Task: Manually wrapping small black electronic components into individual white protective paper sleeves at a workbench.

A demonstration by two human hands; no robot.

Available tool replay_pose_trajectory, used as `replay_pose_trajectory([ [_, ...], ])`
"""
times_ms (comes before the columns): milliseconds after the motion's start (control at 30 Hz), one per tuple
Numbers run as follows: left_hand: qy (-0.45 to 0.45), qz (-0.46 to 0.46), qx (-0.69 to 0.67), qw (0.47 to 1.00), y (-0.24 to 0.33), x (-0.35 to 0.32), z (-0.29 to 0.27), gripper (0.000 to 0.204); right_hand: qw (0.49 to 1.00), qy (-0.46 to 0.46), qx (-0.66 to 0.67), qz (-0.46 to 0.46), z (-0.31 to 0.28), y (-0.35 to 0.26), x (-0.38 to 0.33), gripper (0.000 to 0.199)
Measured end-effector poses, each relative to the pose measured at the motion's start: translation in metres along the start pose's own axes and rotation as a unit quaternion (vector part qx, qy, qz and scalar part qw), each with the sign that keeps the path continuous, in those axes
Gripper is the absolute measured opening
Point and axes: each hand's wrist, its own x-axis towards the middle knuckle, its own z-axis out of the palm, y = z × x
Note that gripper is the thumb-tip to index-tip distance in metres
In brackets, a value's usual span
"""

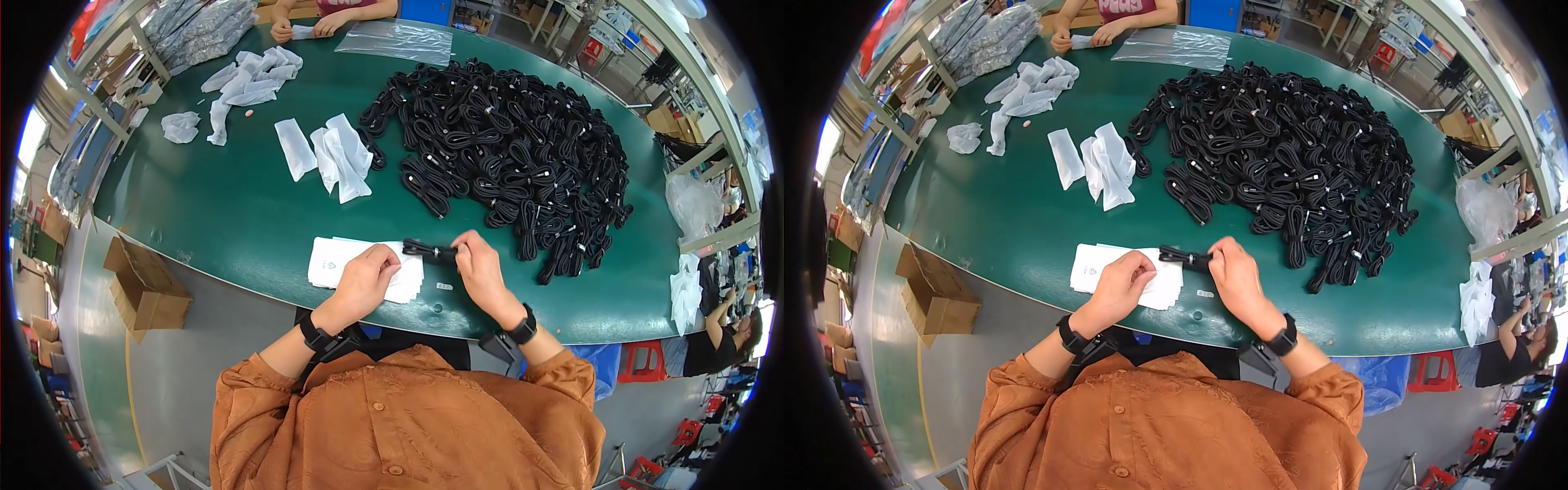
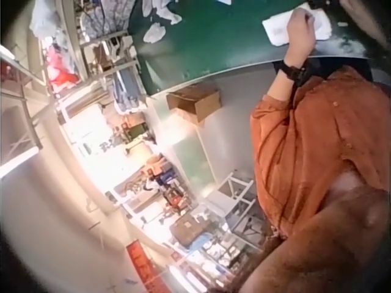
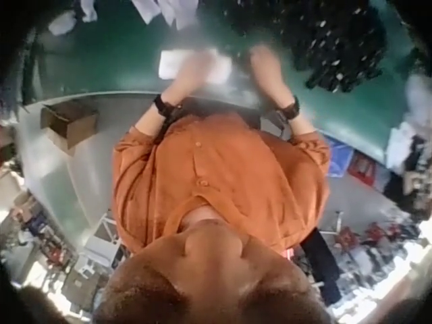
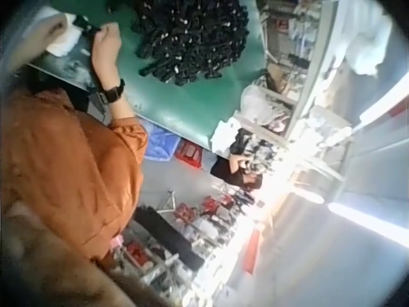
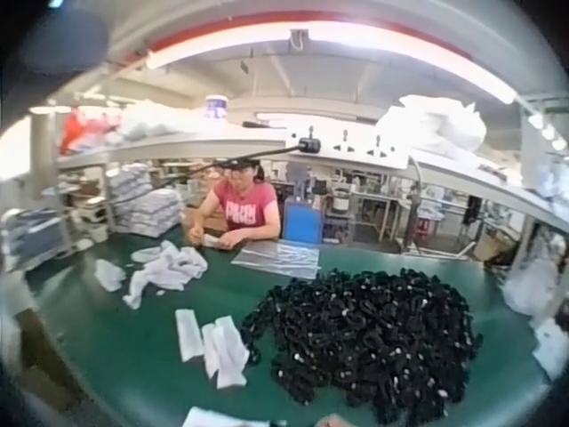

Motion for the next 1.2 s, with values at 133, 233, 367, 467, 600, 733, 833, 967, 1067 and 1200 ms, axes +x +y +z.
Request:
replay_pose_trajectory([
  [133,0.005,-0.002,-0.001,1.000,0.001,0.001,0.003,0.006,0.973,-0.033,0.179,0.142,-0.015,-0.017,-0.026,0.018],
  [233,0.012,0.001,-0.017,1.000,0.004,0.004,0.008,0.006,0.966,-0.029,0.194,0.166,-0.014,-0.014,-0.036,0.022],
  [367,0.035,0.065,-0.035,0.997,0.013,0.003,0.010,0.006,0.938,-0.062,0.250,0.233,-0.016,-0.008,-0.036,0.025],
  [467,0.045,0.118,-0.027,0.992,0.016,0.004,0.009,0.007,0.894,-0.082,0.336,0.286,-0.020,-0.004,-0.036,0.026],
  [600,0.043,0.118,-0.016,0.992,0.016,0.006,0.005,0.007,0.849,-0.054,0.437,0.293,-0.019,-0.006,-0.040,0.027],
  [733,0.027,0.026,-0.051,0.998,0.016,0.010,0.002,0.007,0.922,0.032,0.342,0.180,-0.011,-0.013,-0.050,0.027],
  [833,0.027,0.012,-0.053,0.998,0.019,0.012,0.003,0.007,0.964,0.050,0.236,0.109,-0.007,-0.018,-0.054,0.027],
  [967,0.032,0.029,-0.029,0.999,0.024,0.008,0.004,0.008,0.992,0.050,0.110,0.046,-0.011,-0.030,-0.056,0.027],
  [1067,0.035,0.179,0.025,0.983,0.027,0.007,0.002,0.009,0.855,-0.071,0.418,0.300,-0.017,-0.023,-0.050,0.027],
  [1200,0.033,0.241,0.051,0.969,0.033,0.003,-0.010,0.011,0.697,-0.113,0.570,0.420,-0.012,-0.016,-0.055,0.031],
])
